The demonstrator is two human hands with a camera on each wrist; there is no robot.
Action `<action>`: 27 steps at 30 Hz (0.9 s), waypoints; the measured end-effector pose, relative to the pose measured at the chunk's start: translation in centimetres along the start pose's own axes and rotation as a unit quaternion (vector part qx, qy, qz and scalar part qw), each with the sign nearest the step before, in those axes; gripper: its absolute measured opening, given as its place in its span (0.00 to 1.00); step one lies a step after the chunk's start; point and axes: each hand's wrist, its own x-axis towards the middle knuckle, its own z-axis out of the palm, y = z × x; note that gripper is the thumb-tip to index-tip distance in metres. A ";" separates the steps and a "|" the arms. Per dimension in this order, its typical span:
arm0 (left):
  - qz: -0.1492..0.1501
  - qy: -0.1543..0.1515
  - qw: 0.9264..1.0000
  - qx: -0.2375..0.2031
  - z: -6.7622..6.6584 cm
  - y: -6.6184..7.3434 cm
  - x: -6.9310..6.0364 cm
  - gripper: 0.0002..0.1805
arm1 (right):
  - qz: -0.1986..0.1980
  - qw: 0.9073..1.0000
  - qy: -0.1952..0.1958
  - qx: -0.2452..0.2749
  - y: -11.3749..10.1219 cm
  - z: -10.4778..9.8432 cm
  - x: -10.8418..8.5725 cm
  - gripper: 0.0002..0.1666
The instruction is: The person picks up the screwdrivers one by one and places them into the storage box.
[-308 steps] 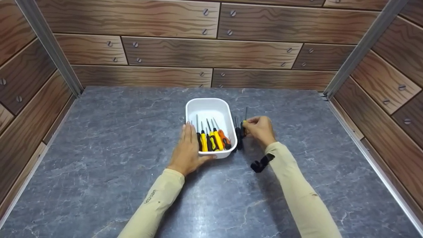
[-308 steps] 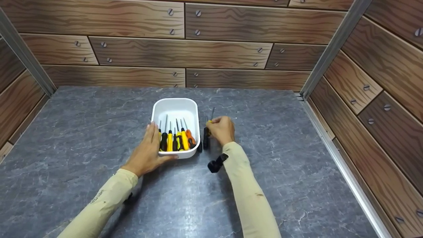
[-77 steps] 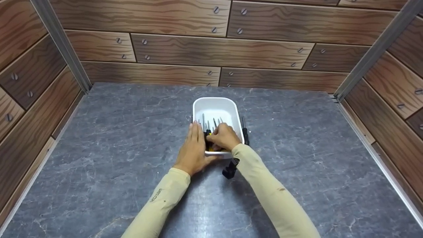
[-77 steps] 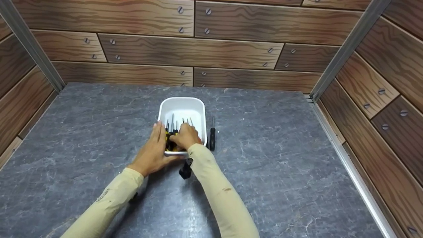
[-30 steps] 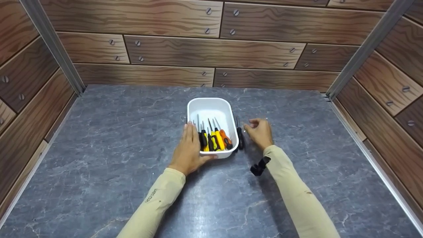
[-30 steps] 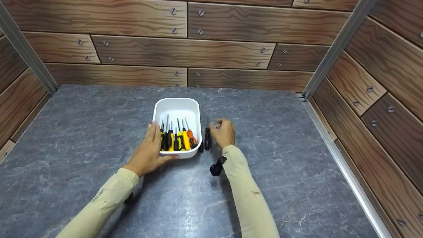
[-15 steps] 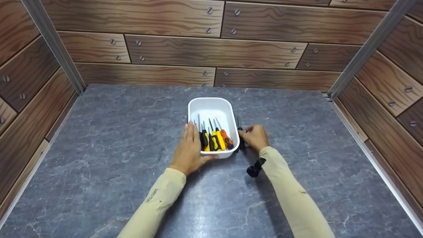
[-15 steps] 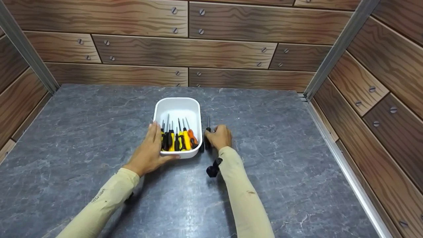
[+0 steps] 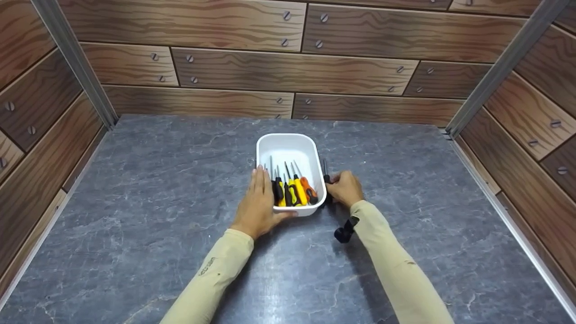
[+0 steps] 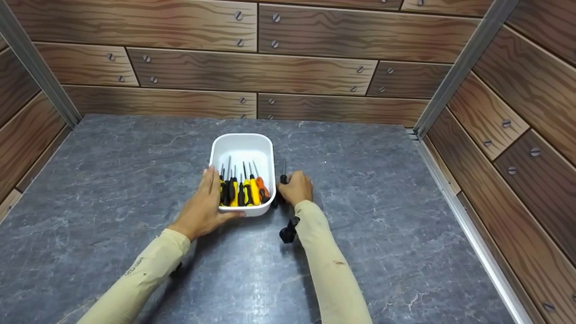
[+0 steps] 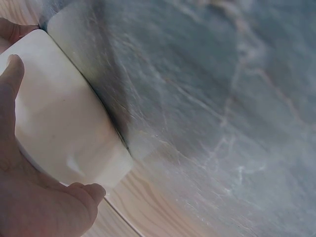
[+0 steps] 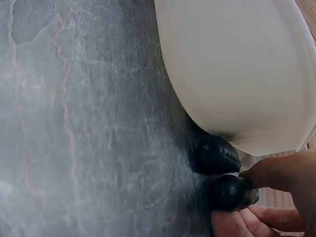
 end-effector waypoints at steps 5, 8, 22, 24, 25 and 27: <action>-0.008 -0.009 1.000 -0.007 0.0 0.0 0.0 0.70 | 0.034 0.998 -0.025 0.039 0.0 -0.2 0.0 0.19; -0.010 -0.009 1.000 -0.010 0.0 0.0 0.0 0.70 | 0.078 0.990 -0.044 0.106 0.0 -0.4 0.0 0.19; -0.014 -0.015 1.000 -0.002 -0.1 0.1 0.1 0.70 | 0.066 0.970 0.065 0.223 -1.3 -2.4 0.3 0.16; -0.019 -0.022 1.000 0.001 -0.1 0.1 0.1 0.70 | 0.057 0.965 0.075 0.244 -2.0 -2.6 0.3 0.17; -0.021 -0.025 0.999 0.002 -0.1 0.1 0.2 0.71 | 0.052 0.962 0.078 0.255 -2.4 -2.6 0.4 0.18; -0.023 -0.029 0.999 0.001 -0.1 0.1 0.2 0.71 | 0.042 0.958 0.077 0.274 -3.1 -2.7 0.3 0.19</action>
